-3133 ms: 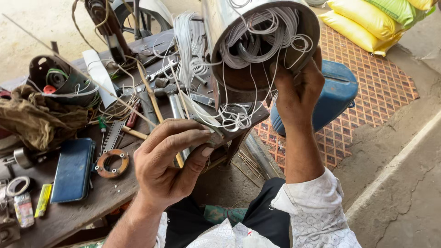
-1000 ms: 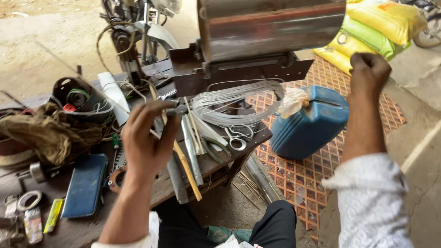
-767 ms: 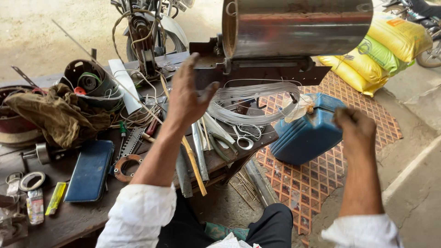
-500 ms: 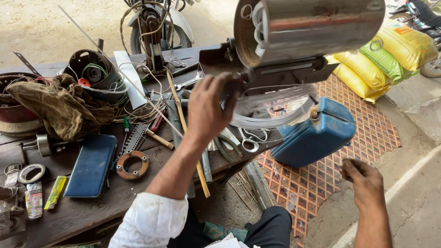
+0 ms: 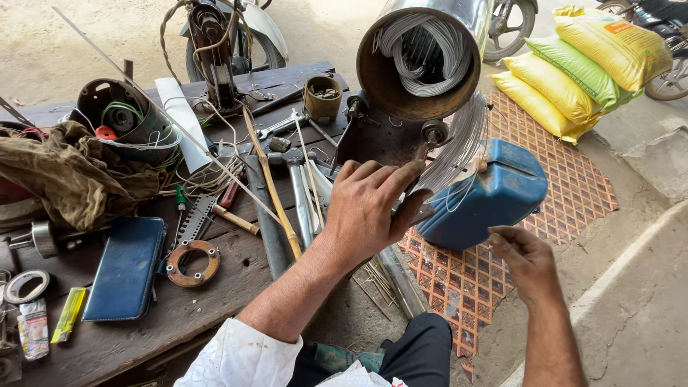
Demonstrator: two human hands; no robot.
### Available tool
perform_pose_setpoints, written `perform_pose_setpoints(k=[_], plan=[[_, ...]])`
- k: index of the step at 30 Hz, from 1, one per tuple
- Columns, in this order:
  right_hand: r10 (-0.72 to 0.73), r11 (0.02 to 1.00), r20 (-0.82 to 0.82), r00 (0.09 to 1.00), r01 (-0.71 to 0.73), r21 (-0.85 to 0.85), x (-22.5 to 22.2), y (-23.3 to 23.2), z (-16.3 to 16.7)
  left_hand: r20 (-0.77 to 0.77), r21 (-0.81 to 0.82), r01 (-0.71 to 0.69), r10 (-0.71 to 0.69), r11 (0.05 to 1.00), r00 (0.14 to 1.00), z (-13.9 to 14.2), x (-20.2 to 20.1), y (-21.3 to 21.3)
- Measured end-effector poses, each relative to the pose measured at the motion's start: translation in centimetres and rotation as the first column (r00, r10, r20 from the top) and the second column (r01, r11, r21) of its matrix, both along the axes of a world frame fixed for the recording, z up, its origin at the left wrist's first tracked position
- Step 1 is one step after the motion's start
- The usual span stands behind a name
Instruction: The person sits at an outdoor workbench and works with a metal drum filled with coiled wire, reaching inside to pull and arrange the wire loops. They use a long wooden stick to draw wire out of the drum, hammer a wooden dowel, and handle a white plastic strip.
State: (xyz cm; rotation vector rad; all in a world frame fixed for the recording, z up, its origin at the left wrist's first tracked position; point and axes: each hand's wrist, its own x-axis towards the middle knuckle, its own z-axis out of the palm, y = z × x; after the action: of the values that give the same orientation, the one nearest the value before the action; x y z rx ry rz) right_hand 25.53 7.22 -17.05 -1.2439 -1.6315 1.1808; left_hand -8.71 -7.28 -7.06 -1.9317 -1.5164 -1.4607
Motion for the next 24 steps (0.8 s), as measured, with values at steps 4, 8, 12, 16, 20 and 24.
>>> perform_pose_setpoints(k=[4, 8, 12, 16, 20, 24], plan=[[0.104, 0.994, 0.08, 0.991, -0.107, 0.026, -2.7, -1.6, 1.2, 0.03, 0.046, 0.072, -0.073, 0.996, 0.997, 0.7, -1.1, 1.2], [0.182, 0.926, 0.195, 0.964, -0.234, 0.297, -5.1, -4.0, 4.5, 0.092, 0.264, 0.021, -0.047, 0.964, 0.995, 2.3, -4.1, 1.8], [0.202, 0.736, 0.243, 0.949, -0.311, 0.601, -8.4, -6.5, 9.4, 0.175, 0.1, -0.203, 0.183, 0.974, 0.967, 5.6, -8.6, 4.3], [0.254, 0.525, 0.267, 0.93, -0.364, 0.769, -13.8, -8.2, 13.8, 0.021, 0.082, -0.33, 0.329, 0.941, 0.944, 8.3, -9.2, 9.2], [0.141, 0.365, 0.398, 0.907, -0.421, 0.83, -19.8, -6.9, 17.1, 0.182, -0.153, -0.367, 0.391, 0.918, 0.902, 9.2, -7.3, 12.2], [-0.062, 0.296, 0.509, 0.859, -0.471, 0.831, -23.4, -4.3, 18.2, 0.251, -0.196, -0.366, 0.408, 0.909, 0.878, 9.2, -6.8, 12.6]])
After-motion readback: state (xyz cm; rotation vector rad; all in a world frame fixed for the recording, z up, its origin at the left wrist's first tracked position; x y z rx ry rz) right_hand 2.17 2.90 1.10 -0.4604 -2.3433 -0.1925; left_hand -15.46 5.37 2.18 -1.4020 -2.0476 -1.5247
